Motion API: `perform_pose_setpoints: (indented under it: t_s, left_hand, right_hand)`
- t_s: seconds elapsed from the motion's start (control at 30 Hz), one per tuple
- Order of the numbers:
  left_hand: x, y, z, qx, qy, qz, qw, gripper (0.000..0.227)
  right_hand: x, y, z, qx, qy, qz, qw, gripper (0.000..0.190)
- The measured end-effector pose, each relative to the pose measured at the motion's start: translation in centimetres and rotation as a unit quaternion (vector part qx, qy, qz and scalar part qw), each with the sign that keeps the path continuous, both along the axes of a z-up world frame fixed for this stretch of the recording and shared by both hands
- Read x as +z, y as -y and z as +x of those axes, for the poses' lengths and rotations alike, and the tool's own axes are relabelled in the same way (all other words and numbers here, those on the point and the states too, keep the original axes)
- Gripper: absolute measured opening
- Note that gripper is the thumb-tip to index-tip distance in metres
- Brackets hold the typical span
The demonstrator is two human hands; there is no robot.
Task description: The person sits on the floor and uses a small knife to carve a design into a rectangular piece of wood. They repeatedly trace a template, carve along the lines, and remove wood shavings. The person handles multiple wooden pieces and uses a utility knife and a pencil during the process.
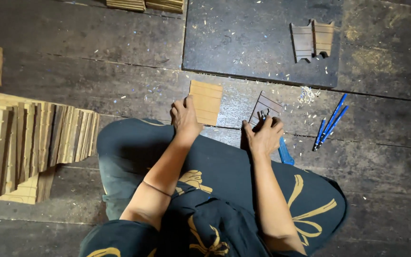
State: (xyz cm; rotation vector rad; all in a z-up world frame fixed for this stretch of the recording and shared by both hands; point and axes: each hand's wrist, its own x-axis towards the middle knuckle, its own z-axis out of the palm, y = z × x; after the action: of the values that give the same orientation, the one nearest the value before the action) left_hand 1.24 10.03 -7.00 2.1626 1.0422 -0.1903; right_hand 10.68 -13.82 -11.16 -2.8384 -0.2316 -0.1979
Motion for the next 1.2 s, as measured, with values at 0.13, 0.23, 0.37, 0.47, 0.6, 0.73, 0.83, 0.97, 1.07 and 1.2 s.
perform_pose_setpoints:
  t_s: [0.13,0.23,0.37,0.47,0.6,0.73,0.83,0.97,1.07,1.2]
  left_hand:
    - [1.8,0.0,0.4,-0.006,-0.002,0.012,1.000,0.104]
    - [-0.4,-0.6,0.9,-0.024,0.013,0.018,0.999,0.109]
    - [0.2,-1.5,1.7,-0.036,0.048,0.019,0.998,0.104]
    - [-0.1,-2.1,2.2,-0.065,0.077,0.033,0.994,0.103]
    - [0.1,-2.6,1.7,-0.079,0.076,0.029,0.994,0.102]
    - [1.7,-3.9,1.5,-0.092,0.057,-0.009,0.994,0.115]
    - [2.5,-5.9,0.6,-0.129,-0.011,0.021,0.991,0.098]
    - [5.8,-6.8,-2.3,-0.172,0.019,0.030,0.984,0.082]
    - [5.2,-7.8,-4.0,-0.186,0.064,-0.010,0.980,0.078]
    - [4.8,-8.3,-3.2,-0.152,0.118,-0.042,0.981,0.075]
  right_hand:
    - [-0.9,0.0,0.4,-0.006,0.023,-0.048,0.999,0.071]
    - [0.5,-0.4,0.0,-0.012,0.017,-0.038,0.999,0.069]
    - [-0.4,-0.2,0.2,-0.021,0.021,-0.049,0.998,0.070]
    - [-0.5,-0.2,0.7,-0.024,0.011,-0.025,0.999,0.071]
    - [-1.3,0.3,1.4,-0.082,-0.011,0.057,0.995,0.071]
    - [3.5,-0.7,0.3,-0.169,-0.081,0.286,0.940,0.066]
    - [6.6,-4.3,-1.0,-0.134,-0.051,0.464,0.874,0.066]
    - [6.4,-6.2,-1.6,-0.110,-0.029,0.512,0.851,0.073]
    - [4.5,-6.1,0.9,-0.112,0.022,0.514,0.850,0.071]
    - [0.9,-1.5,6.2,-0.265,-0.074,0.672,0.688,0.048]
